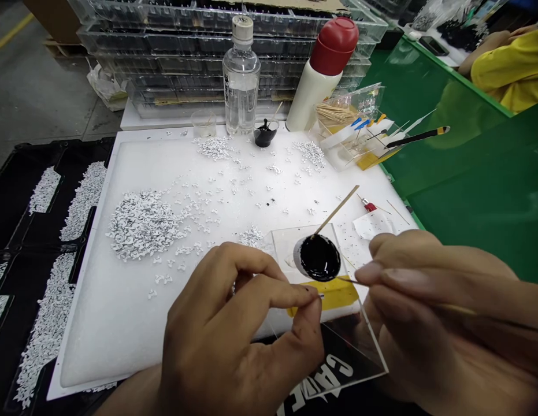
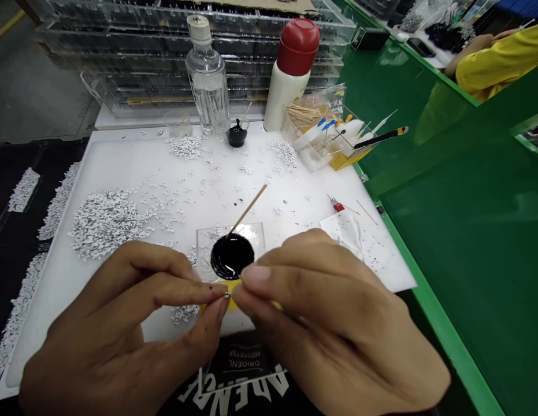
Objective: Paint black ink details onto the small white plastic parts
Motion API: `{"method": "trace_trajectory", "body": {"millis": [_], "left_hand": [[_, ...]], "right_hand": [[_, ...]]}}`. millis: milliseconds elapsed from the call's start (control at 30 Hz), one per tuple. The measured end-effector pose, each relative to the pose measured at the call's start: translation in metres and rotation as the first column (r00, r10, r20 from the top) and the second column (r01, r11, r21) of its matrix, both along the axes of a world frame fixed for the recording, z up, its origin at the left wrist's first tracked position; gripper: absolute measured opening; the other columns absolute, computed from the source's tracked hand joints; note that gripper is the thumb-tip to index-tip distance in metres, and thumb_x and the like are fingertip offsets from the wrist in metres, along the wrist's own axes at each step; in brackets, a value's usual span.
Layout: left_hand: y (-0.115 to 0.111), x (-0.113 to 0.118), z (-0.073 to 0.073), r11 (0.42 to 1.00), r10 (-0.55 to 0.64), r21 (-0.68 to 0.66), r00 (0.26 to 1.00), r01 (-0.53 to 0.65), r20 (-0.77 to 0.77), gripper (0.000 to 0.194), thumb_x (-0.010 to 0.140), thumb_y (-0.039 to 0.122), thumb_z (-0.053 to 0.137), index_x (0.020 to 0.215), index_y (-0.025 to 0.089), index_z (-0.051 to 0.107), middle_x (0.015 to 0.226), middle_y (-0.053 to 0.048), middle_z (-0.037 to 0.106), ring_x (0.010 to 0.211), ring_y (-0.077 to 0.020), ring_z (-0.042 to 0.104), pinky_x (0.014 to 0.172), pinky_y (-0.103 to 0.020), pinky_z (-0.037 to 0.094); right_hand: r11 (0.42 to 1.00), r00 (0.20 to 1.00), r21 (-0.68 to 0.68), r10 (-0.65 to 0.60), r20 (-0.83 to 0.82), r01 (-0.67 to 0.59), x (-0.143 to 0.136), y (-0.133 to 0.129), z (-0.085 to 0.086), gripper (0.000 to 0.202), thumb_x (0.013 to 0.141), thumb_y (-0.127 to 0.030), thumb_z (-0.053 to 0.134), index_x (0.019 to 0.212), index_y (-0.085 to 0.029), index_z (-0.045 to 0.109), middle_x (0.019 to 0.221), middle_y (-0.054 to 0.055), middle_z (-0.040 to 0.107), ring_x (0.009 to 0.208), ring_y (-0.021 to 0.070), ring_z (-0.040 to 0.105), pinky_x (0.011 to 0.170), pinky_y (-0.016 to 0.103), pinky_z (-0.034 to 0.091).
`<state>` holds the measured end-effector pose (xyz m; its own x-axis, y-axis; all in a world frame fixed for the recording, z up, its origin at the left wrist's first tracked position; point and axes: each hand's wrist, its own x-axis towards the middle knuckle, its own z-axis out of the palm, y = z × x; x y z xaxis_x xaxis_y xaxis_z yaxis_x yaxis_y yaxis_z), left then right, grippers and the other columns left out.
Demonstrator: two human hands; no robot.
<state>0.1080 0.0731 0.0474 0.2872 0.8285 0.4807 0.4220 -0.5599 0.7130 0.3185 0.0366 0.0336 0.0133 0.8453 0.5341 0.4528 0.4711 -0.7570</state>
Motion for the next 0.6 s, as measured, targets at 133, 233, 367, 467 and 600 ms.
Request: {"method": "trace_trajectory", "body": {"millis": [133,233,367,467,600], "left_hand": [[-0.003,0.0,0.0,1.0,-0.018,-0.003,1.0,0.018,-0.015,0.014,0.097,0.008,0.075,0.097,0.022,0.075,0.096,0.001,0.066,0.083,-0.0109,0.068,0.067,-0.027,0.059],[-0.003,0.0,-0.001,1.0,-0.001,0.004,1.0,0.002,-0.01,0.014,0.097,0.009,0.076,0.097,0.022,0.075,0.097,0.002,0.066,0.082,-0.0093,0.068,0.067,-0.025,0.059],[-0.002,0.002,-0.002,1.0,0.01,-0.009,1.0,-0.01,-0.006,0.014,0.097,0.009,0.077,0.097,0.023,0.074,0.098,0.003,0.065,0.082,-0.0085,0.067,0.067,-0.024,0.058],[-0.001,0.002,-0.001,1.0,-0.009,-0.014,1.0,0.009,-0.012,0.014,0.097,0.009,0.077,0.097,0.023,0.075,0.098,0.003,0.065,0.083,-0.0087,0.067,0.068,-0.025,0.058],[-0.002,0.001,0.0,1.0,-0.004,-0.008,1.0,0.004,-0.018,0.013,0.098,0.009,0.076,0.097,0.023,0.074,0.098,0.003,0.065,0.084,-0.008,0.067,0.069,-0.024,0.058]], "right_hand": [[0.986,0.986,-0.018,-0.164,0.014,0.164,-0.01,0.009,0.016,0.011,0.097,-0.031,0.087,0.106,-0.028,0.081,0.09,-0.003,0.079,0.064,0.0113,0.066,0.07,0.033,0.067],[0.986,0.986,-0.023,-0.167,-0.021,0.167,-0.017,0.013,0.018,0.007,0.097,-0.026,0.085,0.103,-0.025,0.082,0.083,-0.002,0.078,0.068,0.0124,0.07,0.07,0.031,0.067],[0.988,0.986,0.005,-0.153,-0.06,0.154,-0.02,0.014,0.015,0.014,0.093,-0.013,0.085,0.103,-0.022,0.082,0.088,0.001,0.081,0.07,0.0132,0.071,0.067,0.032,0.066],[0.988,0.986,0.011,-0.156,-0.06,0.157,-0.02,0.013,0.015,0.016,0.094,-0.011,0.082,0.105,-0.023,0.082,0.088,0.001,0.08,0.065,0.0126,0.067,0.064,0.033,0.066],[0.988,0.984,-0.033,-0.156,-0.092,0.154,-0.021,0.013,0.015,0.013,0.095,-0.015,0.083,0.104,-0.024,0.083,0.091,0.003,0.082,0.074,0.0156,0.073,0.066,0.033,0.067]]}}
